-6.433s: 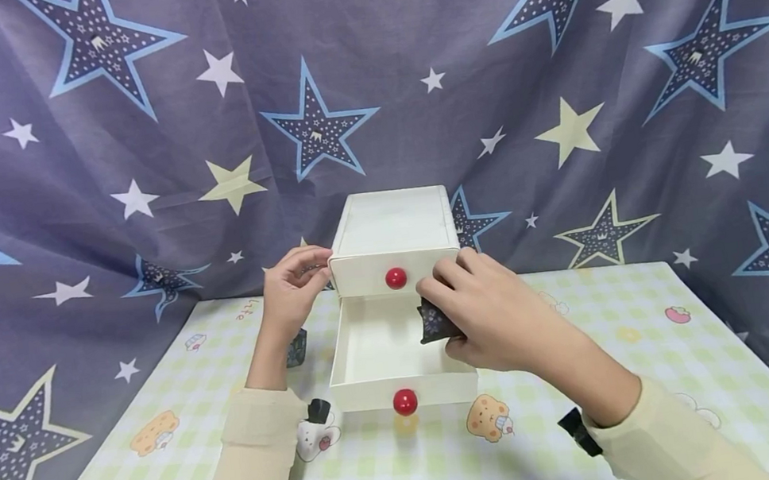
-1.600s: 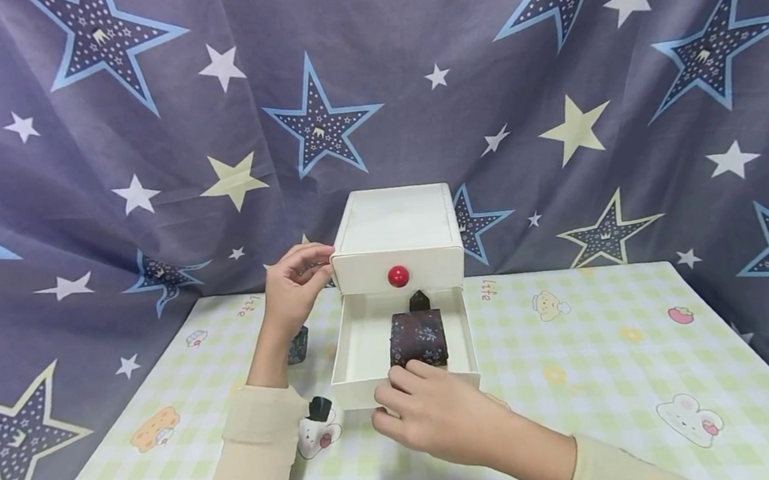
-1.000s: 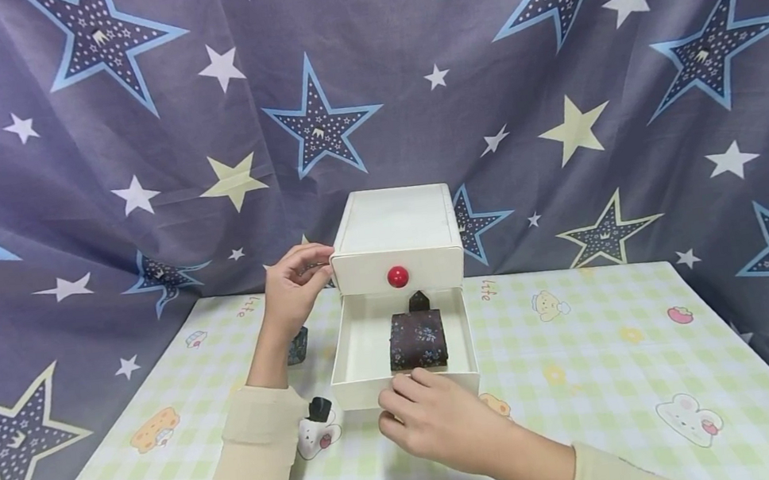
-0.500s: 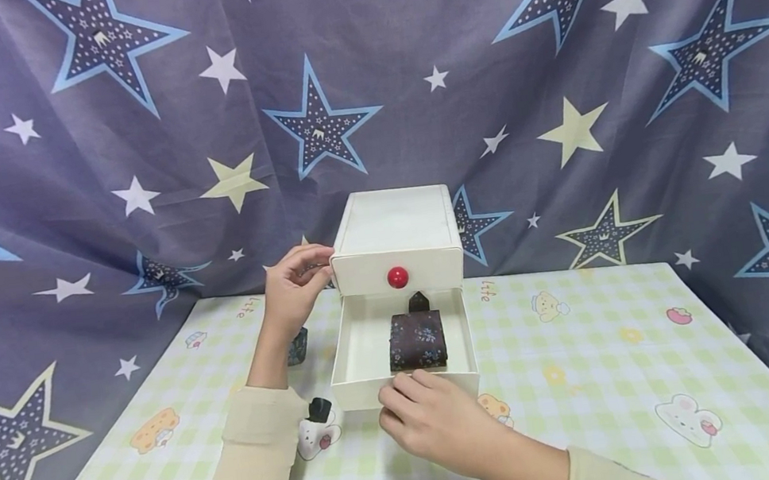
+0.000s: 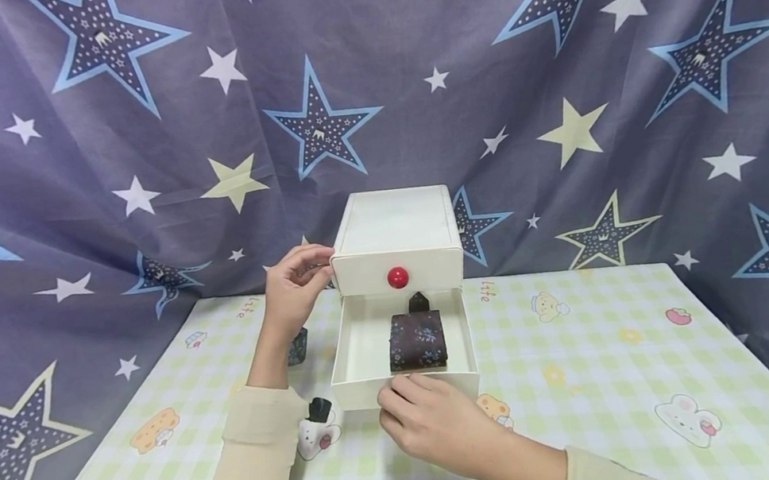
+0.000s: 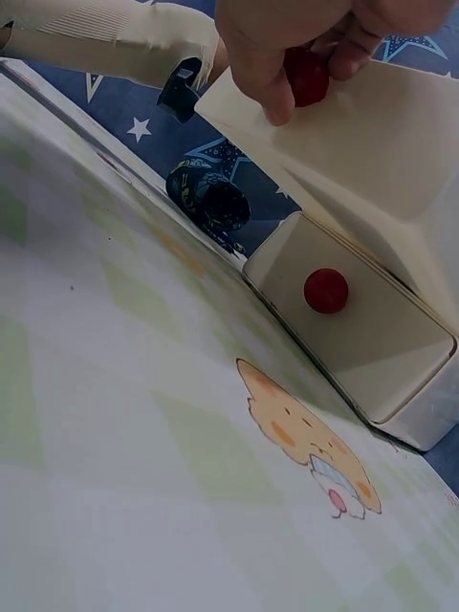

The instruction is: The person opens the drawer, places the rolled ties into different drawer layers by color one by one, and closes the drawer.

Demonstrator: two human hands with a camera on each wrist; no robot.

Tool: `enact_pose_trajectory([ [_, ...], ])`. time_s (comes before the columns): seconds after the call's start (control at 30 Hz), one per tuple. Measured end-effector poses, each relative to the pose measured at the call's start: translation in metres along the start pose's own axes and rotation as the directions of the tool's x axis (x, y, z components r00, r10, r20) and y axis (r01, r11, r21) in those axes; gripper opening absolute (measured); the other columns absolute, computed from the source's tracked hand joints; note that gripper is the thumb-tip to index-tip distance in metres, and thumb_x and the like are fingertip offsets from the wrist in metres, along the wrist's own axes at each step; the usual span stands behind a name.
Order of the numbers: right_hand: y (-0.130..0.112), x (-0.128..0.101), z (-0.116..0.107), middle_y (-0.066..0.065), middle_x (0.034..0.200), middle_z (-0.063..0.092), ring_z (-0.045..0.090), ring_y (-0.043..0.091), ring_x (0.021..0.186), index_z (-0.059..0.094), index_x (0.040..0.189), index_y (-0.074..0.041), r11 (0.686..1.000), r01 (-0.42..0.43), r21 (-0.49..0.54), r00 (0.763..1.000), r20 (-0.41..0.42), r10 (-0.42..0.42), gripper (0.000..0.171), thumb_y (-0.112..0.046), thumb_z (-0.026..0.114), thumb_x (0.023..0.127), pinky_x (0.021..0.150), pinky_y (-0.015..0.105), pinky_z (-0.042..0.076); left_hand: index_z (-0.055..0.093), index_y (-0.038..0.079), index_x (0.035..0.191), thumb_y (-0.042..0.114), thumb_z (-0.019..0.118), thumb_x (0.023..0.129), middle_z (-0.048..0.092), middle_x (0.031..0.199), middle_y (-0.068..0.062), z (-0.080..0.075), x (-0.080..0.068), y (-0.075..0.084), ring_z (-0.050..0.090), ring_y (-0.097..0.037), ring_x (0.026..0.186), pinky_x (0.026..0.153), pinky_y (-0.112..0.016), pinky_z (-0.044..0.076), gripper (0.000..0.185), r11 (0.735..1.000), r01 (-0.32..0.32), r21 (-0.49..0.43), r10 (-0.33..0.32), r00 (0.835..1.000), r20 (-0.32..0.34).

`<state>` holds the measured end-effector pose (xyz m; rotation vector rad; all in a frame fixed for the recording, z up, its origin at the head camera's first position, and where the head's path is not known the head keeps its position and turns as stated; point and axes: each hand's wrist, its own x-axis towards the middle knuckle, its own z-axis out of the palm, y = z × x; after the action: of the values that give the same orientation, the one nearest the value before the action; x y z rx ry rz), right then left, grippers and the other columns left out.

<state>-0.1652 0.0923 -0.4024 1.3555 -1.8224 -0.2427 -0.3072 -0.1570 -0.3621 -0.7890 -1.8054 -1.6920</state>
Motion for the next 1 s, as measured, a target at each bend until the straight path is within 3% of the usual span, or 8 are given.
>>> enact_pose_trajectory([
  [0.27,0.000,0.000,0.000,0.004,0.093,0.055,0.050,0.021,0.082,0.067,0.089,-0.008,1.000,-0.001,-0.005,1.000,0.023,0.001,0.044,0.000,0.027,0.106,0.071,0.028,0.048,0.069,-0.015,0.114,-0.016,0.068,0.089,0.062,0.119,-0.030,0.000,0.000,0.001,0.066,-0.018,0.099,0.082,-0.025,0.058,0.025,0.999,0.031,0.011,-0.031,1.000,-0.004],
  [0.5,0.002,0.002,-0.001,0.004,0.092,0.055,0.052,0.021,0.082,0.065,0.087,-0.008,1.000,-0.001,-0.010,1.000,0.002,0.001,0.041,0.001,0.029,0.104,0.072,0.028,0.049,0.067,-0.020,0.111,-0.018,0.066,0.088,0.061,0.115,-0.034,0.005,-0.002,0.028,0.067,-0.017,0.097,0.082,-0.025,0.058,0.023,0.999,0.030,0.015,-0.030,1.000,-0.004],
  [0.67,0.002,0.002,-0.004,0.004,0.095,0.057,0.052,0.021,0.085,0.067,0.091,-0.007,0.999,-0.029,0.030,0.998,0.060,0.027,0.030,-0.003,0.039,0.102,0.076,0.028,0.050,0.067,-0.020,0.111,-0.018,0.066,0.088,0.061,0.116,-0.034,0.006,-0.002,0.029,0.067,-0.019,0.097,0.082,-0.025,0.058,0.023,1.000,0.023,0.012,-0.023,1.000,-0.004],
  [0.77,0.002,0.002,-0.004,0.005,0.095,0.057,0.052,0.021,0.085,0.067,0.091,-0.007,0.999,-0.030,0.037,0.998,0.057,0.028,0.029,-0.003,0.040,0.101,0.075,0.028,0.050,0.067,-0.020,0.111,-0.018,0.066,0.088,0.061,0.116,-0.034,0.005,-0.002,0.027,0.067,-0.019,0.097,0.083,-0.027,0.058,0.023,1.000,0.026,0.014,-0.026,1.000,-0.002],
  [1.0,0.006,0.004,-0.006,0.005,0.095,0.056,0.050,0.022,0.083,0.066,0.090,-0.007,0.998,-0.035,0.045,0.998,0.053,0.033,0.042,-0.002,0.027,0.106,0.070,0.028,0.047,0.068,-0.018,0.112,-0.018,0.067,0.088,0.062,0.118,-0.032,0.001,0.001,0.004,0.067,-0.018,0.098,0.083,-0.030,0.058,0.024,0.999,0.033,0.023,-0.032,0.999,-0.005],
])
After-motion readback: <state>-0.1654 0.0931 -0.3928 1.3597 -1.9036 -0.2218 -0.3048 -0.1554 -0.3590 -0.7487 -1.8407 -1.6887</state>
